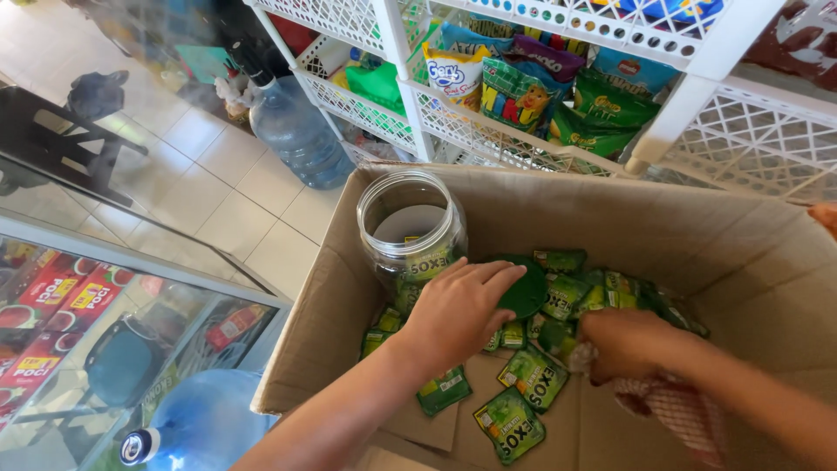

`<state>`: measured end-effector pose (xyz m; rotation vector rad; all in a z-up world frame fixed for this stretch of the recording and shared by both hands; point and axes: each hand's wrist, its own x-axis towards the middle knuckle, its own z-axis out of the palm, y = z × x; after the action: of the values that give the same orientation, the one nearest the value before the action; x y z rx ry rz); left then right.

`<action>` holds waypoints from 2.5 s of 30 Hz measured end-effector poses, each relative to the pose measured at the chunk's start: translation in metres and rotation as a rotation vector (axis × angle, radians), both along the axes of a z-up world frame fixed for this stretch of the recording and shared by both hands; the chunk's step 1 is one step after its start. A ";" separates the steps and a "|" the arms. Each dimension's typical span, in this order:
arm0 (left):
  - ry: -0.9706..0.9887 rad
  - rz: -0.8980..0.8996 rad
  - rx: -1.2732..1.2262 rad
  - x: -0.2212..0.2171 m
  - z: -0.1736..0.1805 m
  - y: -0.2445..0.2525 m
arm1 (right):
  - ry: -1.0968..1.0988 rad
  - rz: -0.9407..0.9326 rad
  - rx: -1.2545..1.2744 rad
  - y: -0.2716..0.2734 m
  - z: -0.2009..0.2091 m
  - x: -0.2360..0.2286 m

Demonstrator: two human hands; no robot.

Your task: Wiping small candy packets with a cloth and placing them into a jar.

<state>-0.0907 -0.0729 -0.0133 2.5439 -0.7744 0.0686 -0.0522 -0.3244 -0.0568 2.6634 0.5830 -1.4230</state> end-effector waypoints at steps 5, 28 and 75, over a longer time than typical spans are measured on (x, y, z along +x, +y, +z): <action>0.284 -0.131 -0.239 0.003 0.003 0.011 | -0.010 0.191 0.421 0.007 0.077 -0.002; 0.796 -0.153 -1.133 -0.036 -0.032 -0.037 | -0.964 0.154 1.336 0.013 0.086 -0.016; 0.897 -0.047 -1.705 -0.017 0.022 -0.032 | -0.732 -0.432 1.398 -0.012 0.070 0.019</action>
<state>-0.1073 -0.1051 0.0085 0.7410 -0.1450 -0.2876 -0.0329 -0.3365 0.0129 4.0936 1.2292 0.4010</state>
